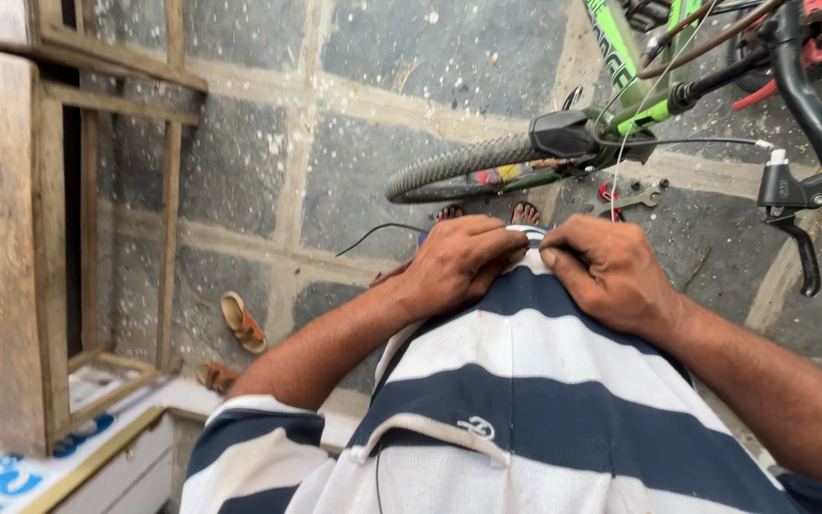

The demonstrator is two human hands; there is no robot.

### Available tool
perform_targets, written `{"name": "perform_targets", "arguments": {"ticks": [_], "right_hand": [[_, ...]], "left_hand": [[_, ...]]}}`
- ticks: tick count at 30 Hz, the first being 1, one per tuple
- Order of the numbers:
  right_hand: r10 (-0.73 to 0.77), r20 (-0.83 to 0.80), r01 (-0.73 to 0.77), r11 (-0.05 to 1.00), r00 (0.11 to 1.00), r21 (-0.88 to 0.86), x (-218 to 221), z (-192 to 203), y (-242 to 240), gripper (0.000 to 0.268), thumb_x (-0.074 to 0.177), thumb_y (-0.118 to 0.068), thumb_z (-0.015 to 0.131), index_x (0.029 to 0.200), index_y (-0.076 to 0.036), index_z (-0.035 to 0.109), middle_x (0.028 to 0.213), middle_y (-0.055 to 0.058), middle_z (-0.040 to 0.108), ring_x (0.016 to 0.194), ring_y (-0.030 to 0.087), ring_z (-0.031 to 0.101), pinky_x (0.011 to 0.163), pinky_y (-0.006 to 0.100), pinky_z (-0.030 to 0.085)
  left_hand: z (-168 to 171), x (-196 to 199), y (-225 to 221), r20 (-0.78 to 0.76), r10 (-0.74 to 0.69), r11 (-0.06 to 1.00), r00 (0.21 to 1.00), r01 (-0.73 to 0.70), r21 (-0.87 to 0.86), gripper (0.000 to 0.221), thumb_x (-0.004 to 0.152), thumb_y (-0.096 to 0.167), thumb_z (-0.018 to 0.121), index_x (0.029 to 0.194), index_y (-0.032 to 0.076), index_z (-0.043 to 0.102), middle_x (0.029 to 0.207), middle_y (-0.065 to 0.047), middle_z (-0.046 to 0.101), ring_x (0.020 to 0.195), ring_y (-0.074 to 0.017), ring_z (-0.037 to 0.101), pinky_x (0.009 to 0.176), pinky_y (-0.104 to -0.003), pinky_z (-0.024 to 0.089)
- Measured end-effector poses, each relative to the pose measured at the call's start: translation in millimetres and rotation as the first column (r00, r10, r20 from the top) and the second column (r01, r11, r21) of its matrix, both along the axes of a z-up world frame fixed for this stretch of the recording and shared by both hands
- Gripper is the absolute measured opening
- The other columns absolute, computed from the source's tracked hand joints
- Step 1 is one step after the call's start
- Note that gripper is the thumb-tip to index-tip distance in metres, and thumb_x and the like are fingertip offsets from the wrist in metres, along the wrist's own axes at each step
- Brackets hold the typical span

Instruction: The person trims and adjusts a bicycle brake or gear cable using pliers, then feeds the cable through the housing on the bicycle frame and pulls it tight by hand.

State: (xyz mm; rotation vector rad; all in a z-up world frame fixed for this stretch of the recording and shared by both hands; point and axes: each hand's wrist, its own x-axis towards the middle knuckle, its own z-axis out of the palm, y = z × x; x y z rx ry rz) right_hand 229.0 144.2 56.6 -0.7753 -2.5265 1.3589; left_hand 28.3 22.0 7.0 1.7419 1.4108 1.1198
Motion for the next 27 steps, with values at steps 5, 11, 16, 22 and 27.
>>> {"name": "perform_targets", "arguments": {"ticks": [5,11,16,22,27], "right_hand": [[0.056,0.002,-0.056,0.998,0.998,0.011,4,-6,8,0.009,0.090,-0.008,0.068,0.093,0.000,0.070,0.080,0.012,0.069,0.068,0.023,0.069,0.063,0.036,0.055],[0.085,0.044,-0.086,0.996,0.995,0.010,0,-7,16,0.010,0.089,-0.009,0.069,0.091,0.000,0.071,0.076,0.012,0.069,0.065,0.021,0.070,0.061,0.035,0.055],[0.096,0.022,-0.095,0.995,0.995,-0.031,-2,2,24,0.014,0.089,-0.012,0.070,0.095,0.000,0.072,0.079,0.012,0.071,0.066,0.022,0.070,0.061,0.035,0.055],[0.084,0.021,-0.085,0.996,0.996,0.040,4,-1,25,0.009,0.090,-0.008,0.068,0.094,0.000,0.069,0.081,0.013,0.069,0.070,0.026,0.069,0.065,0.037,0.053],[0.071,0.021,-0.071,0.997,0.997,-0.009,3,-5,19,0.009,0.090,-0.008,0.069,0.094,0.000,0.067,0.077,0.012,0.068,0.066,0.023,0.069,0.062,0.036,0.054]], "left_hand": [[-5,12,2,0.023,0.043,0.999,0.999,-0.043,0.003,0.022,0.093,0.010,0.071,0.114,0.005,0.067,0.090,-0.011,0.065,0.083,-0.0312,0.066,0.070,-0.043,0.052],[-8,21,4,0.068,0.084,0.995,0.994,-0.087,0.040,0.021,0.096,0.011,0.070,0.116,0.005,0.066,0.096,-0.012,0.066,0.088,-0.0314,0.067,0.075,-0.042,0.054],[-5,18,7,0.018,0.125,0.992,0.992,-0.125,-0.026,0.018,0.096,0.013,0.071,0.112,0.005,0.067,0.091,-0.012,0.066,0.083,-0.0314,0.067,0.072,-0.043,0.053],[-5,22,6,0.043,0.113,0.994,0.993,-0.113,0.004,0.017,0.097,0.014,0.071,0.111,0.006,0.067,0.092,-0.012,0.065,0.084,-0.0329,0.067,0.071,-0.043,0.052],[-4,19,7,0.046,0.110,0.994,0.993,-0.109,-0.014,0.016,0.097,0.012,0.071,0.111,0.006,0.067,0.091,-0.012,0.065,0.085,-0.0330,0.067,0.073,-0.044,0.052]]}}
